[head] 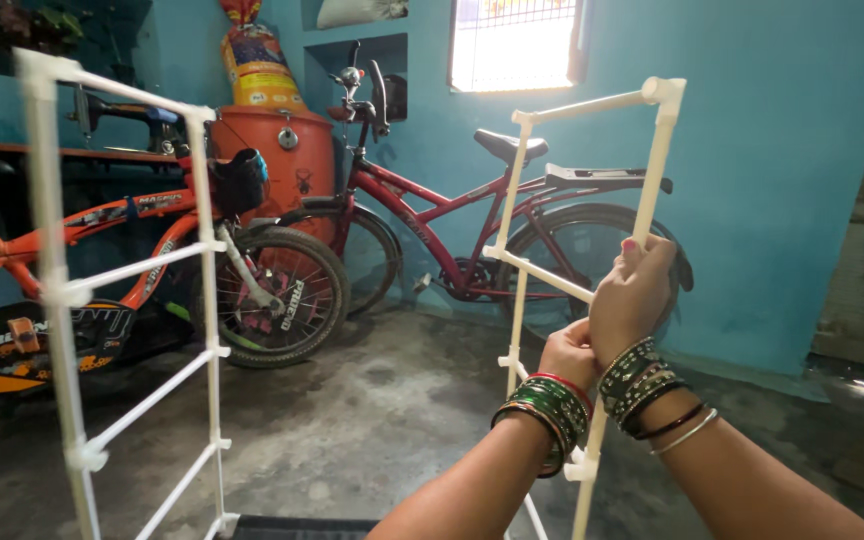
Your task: The person assembles a white PVC shelving unit by inserting black fabric shelves into the frame. They attach the shelves one by one, securing them to the vertical supports.
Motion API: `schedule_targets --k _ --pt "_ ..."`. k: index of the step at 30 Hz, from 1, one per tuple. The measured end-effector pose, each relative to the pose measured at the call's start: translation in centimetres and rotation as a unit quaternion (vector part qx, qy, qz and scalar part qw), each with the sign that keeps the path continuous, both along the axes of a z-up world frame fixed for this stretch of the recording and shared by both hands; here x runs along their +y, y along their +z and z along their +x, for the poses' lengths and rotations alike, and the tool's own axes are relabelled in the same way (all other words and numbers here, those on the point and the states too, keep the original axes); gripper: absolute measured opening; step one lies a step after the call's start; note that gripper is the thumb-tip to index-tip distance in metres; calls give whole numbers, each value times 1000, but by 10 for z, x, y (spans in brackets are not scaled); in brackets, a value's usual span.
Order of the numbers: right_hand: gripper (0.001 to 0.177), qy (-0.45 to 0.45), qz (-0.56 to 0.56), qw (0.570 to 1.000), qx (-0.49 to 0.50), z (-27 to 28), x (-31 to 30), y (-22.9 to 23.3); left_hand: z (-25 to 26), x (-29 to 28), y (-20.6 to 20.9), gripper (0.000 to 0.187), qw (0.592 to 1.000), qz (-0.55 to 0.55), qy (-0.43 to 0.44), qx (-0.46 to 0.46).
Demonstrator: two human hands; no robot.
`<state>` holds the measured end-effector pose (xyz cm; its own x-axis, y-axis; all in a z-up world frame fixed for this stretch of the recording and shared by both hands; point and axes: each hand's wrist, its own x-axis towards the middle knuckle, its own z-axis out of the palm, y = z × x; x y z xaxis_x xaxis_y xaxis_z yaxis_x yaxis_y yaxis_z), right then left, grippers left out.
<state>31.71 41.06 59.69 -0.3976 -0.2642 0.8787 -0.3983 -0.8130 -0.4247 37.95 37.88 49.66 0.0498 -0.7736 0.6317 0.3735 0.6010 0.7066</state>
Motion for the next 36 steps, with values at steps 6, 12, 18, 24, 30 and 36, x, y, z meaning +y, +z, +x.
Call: schedule_targets --k 6,12,18,24,30,36 --pt "11 59 11 998 -12 -12 -3 -5 -11 7 -7 31 998 9 55 -6" --pt "42 410 112 902 77 -35 -1 -7 31 -3 2 29 992 108 38 -55" --pt "76 524 195 827 57 -53 -6 0 53 -14 -3 37 982 164 83 -30" --pt "44 520 278 805 74 -46 -72 1 74 -63 0 69 888 -21 441 -131" --pt "71 518 290 778 205 -31 -192 -22 96 -114 11 79 845 -64 468 -251" --pt "55 402 331 836 175 13 -260 -6 119 -137 17 57 909 -103 382 -131"
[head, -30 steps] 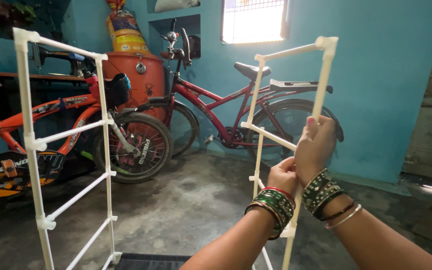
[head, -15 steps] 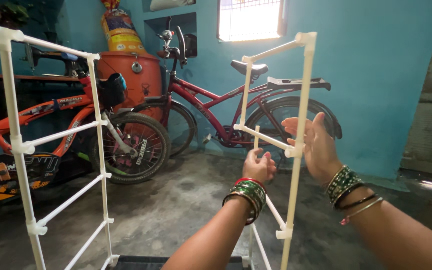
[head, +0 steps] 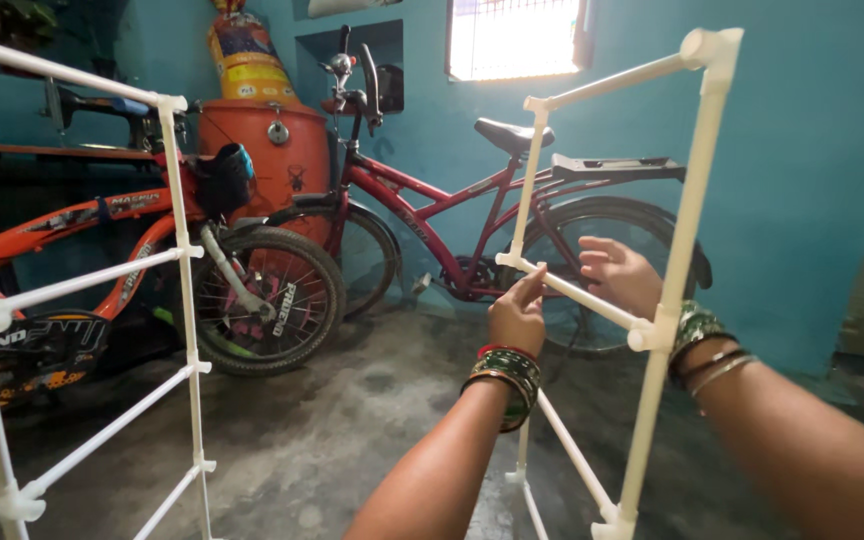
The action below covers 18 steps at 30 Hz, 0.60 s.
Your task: The person assembles a white PVC shelving unit by inserting black fabric shelves into the frame. They attach the shelves one by one, securing them to the vertical supports.
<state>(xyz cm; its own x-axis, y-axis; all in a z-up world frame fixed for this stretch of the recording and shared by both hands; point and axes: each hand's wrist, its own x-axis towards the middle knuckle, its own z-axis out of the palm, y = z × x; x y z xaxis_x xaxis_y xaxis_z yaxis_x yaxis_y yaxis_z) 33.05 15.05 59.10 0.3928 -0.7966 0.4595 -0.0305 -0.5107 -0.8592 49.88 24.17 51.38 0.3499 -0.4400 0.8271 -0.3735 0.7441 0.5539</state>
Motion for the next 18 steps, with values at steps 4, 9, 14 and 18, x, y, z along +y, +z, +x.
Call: schedule_targets --k 4,9,14,18 --pt "61 101 95 990 3 35 10 24 21 -16 -9 30 997 38 -31 62" --pt "77 172 150 967 117 71 22 40 59 -78 -32 32 983 125 66 119" --pt "76 154 88 970 167 93 6 33 87 -176 -70 73 974 191 100 60" --pt "72 107 42 981 153 82 -3 39 65 -241 -50 63 989 142 25 -34"
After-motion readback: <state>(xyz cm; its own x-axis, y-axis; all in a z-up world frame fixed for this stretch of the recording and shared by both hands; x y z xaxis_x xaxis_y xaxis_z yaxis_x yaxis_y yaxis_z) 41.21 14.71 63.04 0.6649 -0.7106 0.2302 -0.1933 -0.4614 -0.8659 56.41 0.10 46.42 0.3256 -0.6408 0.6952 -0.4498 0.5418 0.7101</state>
